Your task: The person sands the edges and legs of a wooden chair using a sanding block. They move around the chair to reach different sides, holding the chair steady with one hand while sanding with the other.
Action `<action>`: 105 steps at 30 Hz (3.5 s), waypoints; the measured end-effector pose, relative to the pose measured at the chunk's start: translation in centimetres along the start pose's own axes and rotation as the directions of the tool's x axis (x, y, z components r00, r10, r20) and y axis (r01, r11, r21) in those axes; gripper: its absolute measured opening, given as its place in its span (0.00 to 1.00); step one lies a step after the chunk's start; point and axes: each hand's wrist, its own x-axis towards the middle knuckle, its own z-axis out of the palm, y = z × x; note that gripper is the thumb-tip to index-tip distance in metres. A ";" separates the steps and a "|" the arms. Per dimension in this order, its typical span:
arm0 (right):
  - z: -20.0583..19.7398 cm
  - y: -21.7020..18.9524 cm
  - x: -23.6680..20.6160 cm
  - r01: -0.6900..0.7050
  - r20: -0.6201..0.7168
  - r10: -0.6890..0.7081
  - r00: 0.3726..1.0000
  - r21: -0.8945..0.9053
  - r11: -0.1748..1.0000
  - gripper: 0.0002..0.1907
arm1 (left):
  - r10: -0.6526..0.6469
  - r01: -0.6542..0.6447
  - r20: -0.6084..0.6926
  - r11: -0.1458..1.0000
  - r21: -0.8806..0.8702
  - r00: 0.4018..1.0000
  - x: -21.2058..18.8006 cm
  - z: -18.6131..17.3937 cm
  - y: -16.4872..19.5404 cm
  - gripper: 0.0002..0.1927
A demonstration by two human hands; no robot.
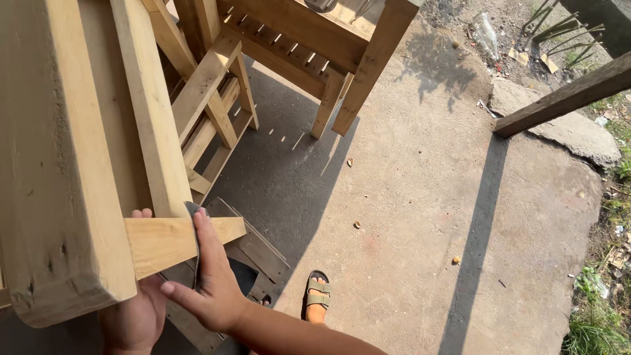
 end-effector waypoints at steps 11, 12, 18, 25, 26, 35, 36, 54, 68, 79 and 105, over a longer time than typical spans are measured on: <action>-0.4 2.8 0.2 -0.045 0.045 0.054 0.998 -0.171 0.984 0.61 | 0.522 -0.354 0.024 0.542 0.762 0.852 -6.2 -3.7 -6.4 0.19; -0.5 2.7 0.5 -0.122 0.046 0.126 0.991 -0.073 0.990 0.60 | 0.549 -0.373 0.066 0.470 0.800 0.833 -6.5 -4.4 -7.4 0.20; -1.4 3.5 2.7 -0.266 -0.015 0.274 0.962 -0.288 0.920 0.58 | -0.008 -0.123 0.128 0.243 0.962 0.992 -4.5 -10.6 -14.6 0.29; 0.5 2.9 1.6 -0.080 -0.116 0.070 0.991 -0.087 0.993 0.45 | -0.219 -0.139 0.311 0.565 0.813 0.925 1.4 -13.9 -16.6 0.49; 0.6 3.5 1.6 -0.077 -0.120 0.064 0.991 -0.107 0.991 0.45 | -0.181 -0.175 0.349 0.607 0.776 0.920 2.6 -13.7 -16.7 0.51; -2.8 10.8 3.5 0.030 -0.152 -0.018 0.988 0.081 0.996 0.33 | -0.053 0.037 0.302 0.998 0.058 0.952 11.4 -7.7 -22.0 0.25; -3.1 11.1 3.6 -0.052 -0.248 0.040 0.968 -0.041 0.998 0.31 | -0.021 0.001 0.277 0.997 0.072 0.961 11.7 -7.1 -22.3 0.24; -5.0 19.8 8.1 0.555 -0.005 -0.561 0.828 0.154 0.818 0.34 | 0.316 -0.294 0.385 0.949 -0.115 0.867 13.0 -3.8 -25.7 0.32; -5.7 24.1 9.3 0.419 -0.020 -0.421 0.907 0.135 0.898 0.32 | 0.215 -0.147 0.391 0.969 -0.197 0.895 13.0 -4.5 -25.7 0.31; -3.6 28.7 6.4 -0.063 -0.160 0.108 0.981 0.260 0.964 0.35 | 0.267 -0.236 0.381 0.963 -0.128 0.885 13.1 -4.6 -26.1 0.33; -3.1 30.4 4.9 0.090 -0.061 -0.072 0.996 0.394 0.915 0.34 | 0.160 -0.161 0.311 0.987 -0.023 0.937 13.4 -5.7 -28.1 0.36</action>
